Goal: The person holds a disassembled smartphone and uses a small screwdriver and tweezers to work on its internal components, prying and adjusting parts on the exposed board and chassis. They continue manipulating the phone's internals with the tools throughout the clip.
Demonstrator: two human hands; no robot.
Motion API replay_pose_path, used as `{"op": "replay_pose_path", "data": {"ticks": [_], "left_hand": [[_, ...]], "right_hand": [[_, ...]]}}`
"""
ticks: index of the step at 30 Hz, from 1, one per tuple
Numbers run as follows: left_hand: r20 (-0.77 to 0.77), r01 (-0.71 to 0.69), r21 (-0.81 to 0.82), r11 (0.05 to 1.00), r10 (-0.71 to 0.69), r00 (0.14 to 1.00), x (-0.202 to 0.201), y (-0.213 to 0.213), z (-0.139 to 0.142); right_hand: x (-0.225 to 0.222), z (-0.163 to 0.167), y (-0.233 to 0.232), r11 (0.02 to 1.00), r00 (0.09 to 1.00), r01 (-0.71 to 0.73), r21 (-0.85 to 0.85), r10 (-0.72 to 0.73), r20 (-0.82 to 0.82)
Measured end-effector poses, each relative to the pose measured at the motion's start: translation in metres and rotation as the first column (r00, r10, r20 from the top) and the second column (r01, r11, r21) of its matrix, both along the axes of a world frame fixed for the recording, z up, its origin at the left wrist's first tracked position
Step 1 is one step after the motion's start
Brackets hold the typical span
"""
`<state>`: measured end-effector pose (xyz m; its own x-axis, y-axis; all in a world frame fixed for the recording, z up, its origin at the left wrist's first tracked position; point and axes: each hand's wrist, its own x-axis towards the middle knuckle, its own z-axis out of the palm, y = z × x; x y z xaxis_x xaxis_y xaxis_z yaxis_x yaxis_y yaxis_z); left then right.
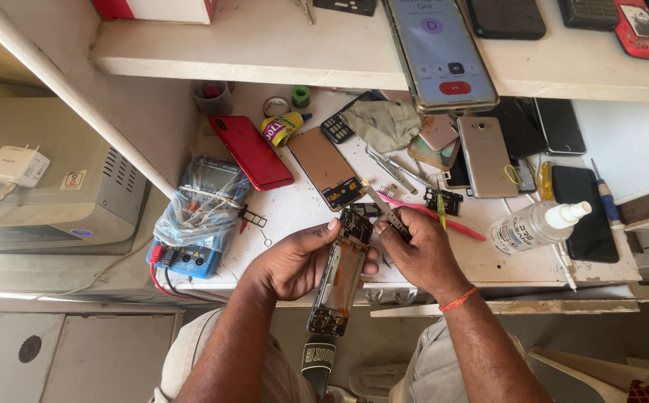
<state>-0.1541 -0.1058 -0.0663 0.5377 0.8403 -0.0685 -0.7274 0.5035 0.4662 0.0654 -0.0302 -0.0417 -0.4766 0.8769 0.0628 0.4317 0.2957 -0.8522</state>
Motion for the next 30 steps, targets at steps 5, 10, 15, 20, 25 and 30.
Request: {"op": "replay_pose_path", "data": {"ticks": [5, 10, 15, 20, 25, 30], "left_hand": [[0.006, -0.020, 0.029, 0.999, 0.020, 1.000, 0.000, -0.001, 0.001], [-0.019, -0.029, 0.020, 0.999, 0.029, 0.999, 0.001, -0.002, 0.001], [-0.039, -0.018, 0.081, 0.997, 0.021, 0.999, -0.001, -0.002, -0.001], [-0.061, -0.009, 0.068, 0.998, 0.013, 0.998, -0.001, -0.003, -0.003], [-0.098, -0.042, 0.002, 0.999, 0.042, 0.994, 0.001, -0.002, 0.001], [-0.124, -0.030, -0.075, 0.997, 0.021, 0.992, 0.001, 0.000, 0.003]], "right_hand": [[0.001, -0.003, 0.000, 0.997, 0.997, 0.068, -0.024, -0.067, 0.048], [0.000, -0.005, -0.001, 0.997, 0.998, 0.066, 0.042, -0.065, -0.005], [-0.004, -0.002, -0.003, 0.993, 0.994, 0.108, -0.049, -0.107, 0.024], [-0.009, 0.003, -0.011, 0.994, 0.988, 0.095, -0.050, -0.101, -0.115], [-0.007, 0.008, -0.011, 0.878, 0.982, 0.005, 0.479, -0.094, 0.162], [-0.001, 0.006, -0.005, 0.786, 0.973, -0.138, 0.602, -0.007, 0.233]]}}
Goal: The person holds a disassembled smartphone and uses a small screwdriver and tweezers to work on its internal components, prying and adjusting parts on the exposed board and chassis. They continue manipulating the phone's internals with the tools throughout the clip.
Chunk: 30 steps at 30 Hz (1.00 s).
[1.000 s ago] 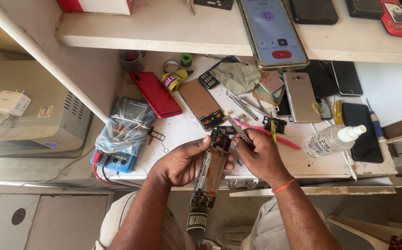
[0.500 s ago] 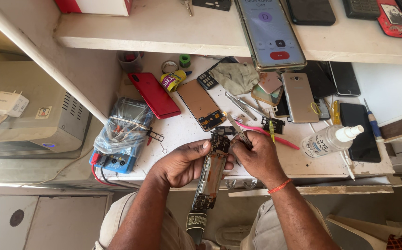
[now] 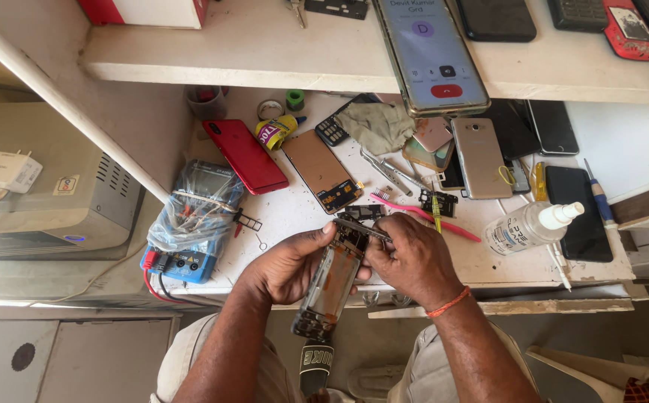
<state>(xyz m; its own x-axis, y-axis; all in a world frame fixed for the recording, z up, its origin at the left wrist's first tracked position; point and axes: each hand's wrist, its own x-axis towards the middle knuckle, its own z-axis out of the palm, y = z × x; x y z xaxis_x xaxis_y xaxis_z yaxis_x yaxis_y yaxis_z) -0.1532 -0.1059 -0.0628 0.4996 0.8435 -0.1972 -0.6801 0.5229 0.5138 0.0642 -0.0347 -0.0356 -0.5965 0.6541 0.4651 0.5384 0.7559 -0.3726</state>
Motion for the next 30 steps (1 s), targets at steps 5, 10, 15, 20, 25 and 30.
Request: {"op": "replay_pose_path", "data": {"ticks": [5, 10, 15, 20, 25, 30], "left_hand": [[-0.058, -0.004, -0.069, 0.998, 0.000, 0.998, 0.000, -0.001, 0.000], [-0.025, 0.005, -0.030, 1.000, -0.006, 1.000, -0.001, -0.003, 0.000], [-0.025, -0.003, -0.009, 1.000, 0.003, 1.000, 0.002, -0.003, 0.003], [-0.055, -0.017, -0.006, 1.000, 0.016, 0.998, 0.001, -0.002, 0.005], [-0.010, -0.022, -0.025, 0.999, 0.021, 1.000, 0.003, 0.000, 0.002], [0.055, -0.041, 0.001, 0.999, 0.041, 0.998, 0.002, 0.000, -0.002]], "right_hand": [[0.004, -0.003, 0.001, 0.986, 1.000, 0.005, -0.166, -0.004, 0.011], [0.004, -0.006, 0.002, 0.985, 1.000, 0.003, -0.173, -0.007, -0.022], [0.004, -0.008, 0.001, 0.975, 0.999, 0.019, -0.221, -0.030, -0.045], [0.005, -0.010, 0.004, 0.962, 0.993, 0.017, -0.274, -0.048, -0.107], [0.012, -0.022, 0.009, 0.936, 0.971, 0.061, -0.346, -0.136, -0.196], [0.019, -0.035, 0.020, 0.831, 0.866, -0.043, -0.555, -0.246, -0.435]]}}
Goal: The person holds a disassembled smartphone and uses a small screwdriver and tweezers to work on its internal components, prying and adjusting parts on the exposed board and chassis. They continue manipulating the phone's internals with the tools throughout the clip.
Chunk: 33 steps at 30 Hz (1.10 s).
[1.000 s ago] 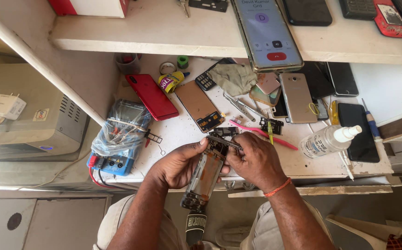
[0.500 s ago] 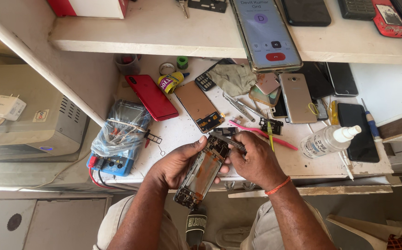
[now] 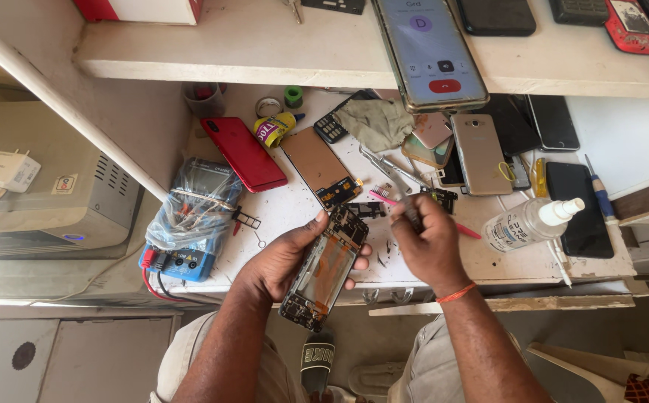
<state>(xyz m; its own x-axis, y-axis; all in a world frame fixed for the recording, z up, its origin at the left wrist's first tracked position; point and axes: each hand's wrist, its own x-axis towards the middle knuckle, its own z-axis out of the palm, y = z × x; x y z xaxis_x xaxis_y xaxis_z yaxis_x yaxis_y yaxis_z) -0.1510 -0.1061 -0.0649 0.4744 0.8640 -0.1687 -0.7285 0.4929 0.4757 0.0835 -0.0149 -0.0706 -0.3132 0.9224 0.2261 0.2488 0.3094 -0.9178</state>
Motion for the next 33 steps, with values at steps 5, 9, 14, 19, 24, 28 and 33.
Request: {"op": "replay_pose_path", "data": {"ticks": [5, 9, 14, 19, 24, 28, 33], "left_hand": [[0.093, -0.023, -0.078, 0.997, 0.030, 0.995, 0.000, -0.001, 0.001], [0.200, -0.026, -0.061, 0.998, 0.037, 0.979, -0.001, -0.001, 0.003], [0.187, -0.014, -0.056, 0.998, 0.024, 0.982, -0.002, 0.000, 0.005], [0.223, 0.010, 0.022, 1.000, -0.015, 0.975, -0.002, -0.003, 0.006], [0.236, 0.042, -0.010, 0.999, -0.038, 0.971, -0.002, -0.002, 0.006], [0.250, 0.044, -0.018, 0.999, -0.038, 0.968, -0.002, -0.002, 0.007], [0.240, 0.029, -0.040, 0.999, -0.019, 0.971, -0.003, -0.002, 0.004]], "right_hand": [[0.006, 0.003, 0.003, 0.994, 0.953, 0.009, -0.106, -0.040, -0.302], [0.009, 0.017, -0.002, 0.960, 0.909, -0.005, -0.280, -0.112, -0.402], [0.001, 0.027, -0.011, 0.961, 0.904, -0.029, -0.274, -0.092, -0.417], [-0.011, 0.015, -0.019, 0.994, 0.889, -0.057, -0.097, 0.006, -0.457], [-0.008, 0.006, -0.020, 0.998, 0.943, 0.049, -0.046, -0.061, -0.326], [-0.008, 0.008, -0.020, 0.981, 0.894, -0.032, -0.192, -0.058, -0.445], [-0.011, 0.011, -0.019, 0.985, 0.892, -0.075, -0.158, -0.005, -0.452]]}}
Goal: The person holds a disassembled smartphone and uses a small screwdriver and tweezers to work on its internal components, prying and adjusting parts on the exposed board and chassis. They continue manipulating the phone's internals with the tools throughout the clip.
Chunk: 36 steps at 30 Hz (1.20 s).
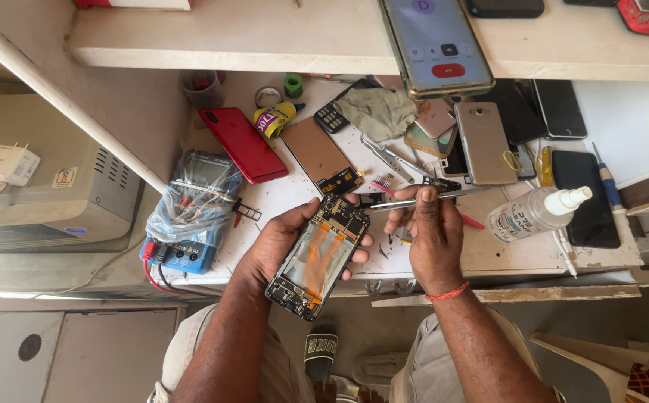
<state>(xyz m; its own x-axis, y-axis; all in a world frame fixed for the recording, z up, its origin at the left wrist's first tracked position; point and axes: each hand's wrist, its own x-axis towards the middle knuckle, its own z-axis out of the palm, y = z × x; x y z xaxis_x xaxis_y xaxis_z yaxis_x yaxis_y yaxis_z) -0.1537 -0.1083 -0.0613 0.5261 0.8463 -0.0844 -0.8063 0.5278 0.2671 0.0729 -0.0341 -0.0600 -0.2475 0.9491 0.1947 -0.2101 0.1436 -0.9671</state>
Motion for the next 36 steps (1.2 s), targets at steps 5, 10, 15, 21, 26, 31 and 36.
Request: {"op": "replay_pose_path", "data": {"ticks": [5, 10, 15, 21, 26, 31, 36], "left_hand": [[0.116, -0.017, 0.009, 1.000, 0.016, 0.993, -0.003, 0.001, -0.003], [0.104, -0.045, 0.029, 0.999, 0.042, 0.994, -0.001, 0.001, -0.003], [0.098, -0.036, 0.013, 0.999, 0.034, 0.995, 0.002, 0.001, -0.002], [0.048, -0.035, 0.006, 0.999, 0.034, 0.998, 0.003, 0.001, 0.000], [0.063, -0.019, 0.016, 1.000, 0.018, 0.998, 0.008, 0.004, 0.000], [0.027, -0.026, -0.025, 0.999, 0.027, 0.999, 0.008, 0.004, -0.002], [0.014, -0.044, -0.002, 0.999, 0.044, 0.999, 0.005, 0.002, -0.004]], "right_hand": [[0.005, 0.001, 0.005, 0.999, 1.000, 0.029, 0.020, -0.028, -0.013], [0.008, 0.000, 0.009, 0.997, 0.997, 0.070, -0.014, -0.071, -0.042], [0.011, -0.001, 0.009, 0.999, 0.999, 0.042, -0.006, -0.042, -0.026], [0.012, 0.003, 0.009, 0.999, 0.999, 0.005, 0.051, -0.008, 0.048], [0.011, 0.012, 0.008, 0.994, 0.994, -0.105, 0.031, 0.104, 0.035], [0.005, 0.011, -0.001, 0.982, 0.984, -0.172, 0.077, 0.167, 0.059], [0.001, 0.004, -0.004, 0.986, 0.982, -0.146, 0.081, 0.135, 0.128]]}}
